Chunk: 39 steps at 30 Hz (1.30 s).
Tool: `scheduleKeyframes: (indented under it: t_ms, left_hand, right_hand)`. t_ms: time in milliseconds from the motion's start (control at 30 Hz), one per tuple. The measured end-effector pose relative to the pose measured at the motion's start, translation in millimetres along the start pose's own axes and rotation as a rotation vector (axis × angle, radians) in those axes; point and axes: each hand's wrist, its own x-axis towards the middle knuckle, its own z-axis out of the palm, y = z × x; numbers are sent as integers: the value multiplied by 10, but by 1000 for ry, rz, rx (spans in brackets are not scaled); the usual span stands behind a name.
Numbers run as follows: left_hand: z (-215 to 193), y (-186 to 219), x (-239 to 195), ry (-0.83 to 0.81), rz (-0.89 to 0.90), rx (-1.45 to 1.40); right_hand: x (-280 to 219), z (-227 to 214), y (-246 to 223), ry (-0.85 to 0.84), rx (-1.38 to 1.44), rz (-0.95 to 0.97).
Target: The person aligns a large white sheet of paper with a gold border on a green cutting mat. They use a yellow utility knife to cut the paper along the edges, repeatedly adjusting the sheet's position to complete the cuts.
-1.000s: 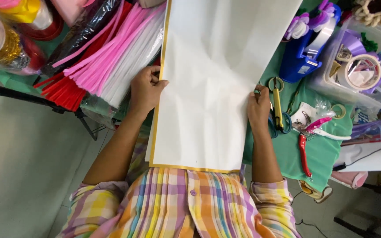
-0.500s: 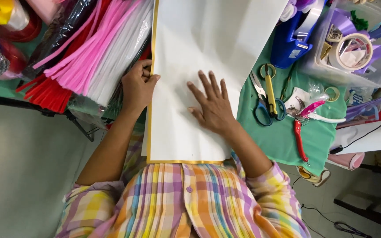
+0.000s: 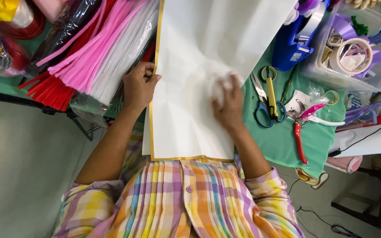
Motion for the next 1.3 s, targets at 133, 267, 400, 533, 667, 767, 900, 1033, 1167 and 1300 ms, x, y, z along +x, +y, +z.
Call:
scheduleKeyframes:
  t_ms: [133, 267, 400, 533, 667, 767, 900, 1033, 1167, 1300]
  left_hand:
    - [-7, -88, 48, -35, -32, -82]
    - [-22, -108, 78, -60, -66, -136]
    - [-20, -116, 64, -57, -89, -161]
    - [-38, -116, 89, -58, -84, -175]
    - [-49, -76, 58, -88, -112, -258]
    - [-37, -35, 67, -73, -124, -295]
    - [-21, -100, 72, -73, -136, -284]
    - [7, -158, 71, -72, -151, -261]
    - [30, -109, 55, -60, -192, -183]
    - [106, -131, 36, -63, -218, -147]
  right_hand:
    - [-13, -60, 327, 126, 317, 427]
    - [-30, 103, 938, 180, 640, 761]
    - [67, 26, 1094, -43, 774, 866]
    - [143, -160, 1084, -66, 907, 916]
    - [292, -513, 606, 30, 1196, 920]
    - [154, -465, 607, -98, 1240, 1126]
    - [216, -530, 405, -195, 1113, 1166]
    - [371, -676, 166, -125, 1062, 1182]
    - [302, -619, 218, -140, 957, 1145]
    - [142, -508, 372, -129, 884, 1131]
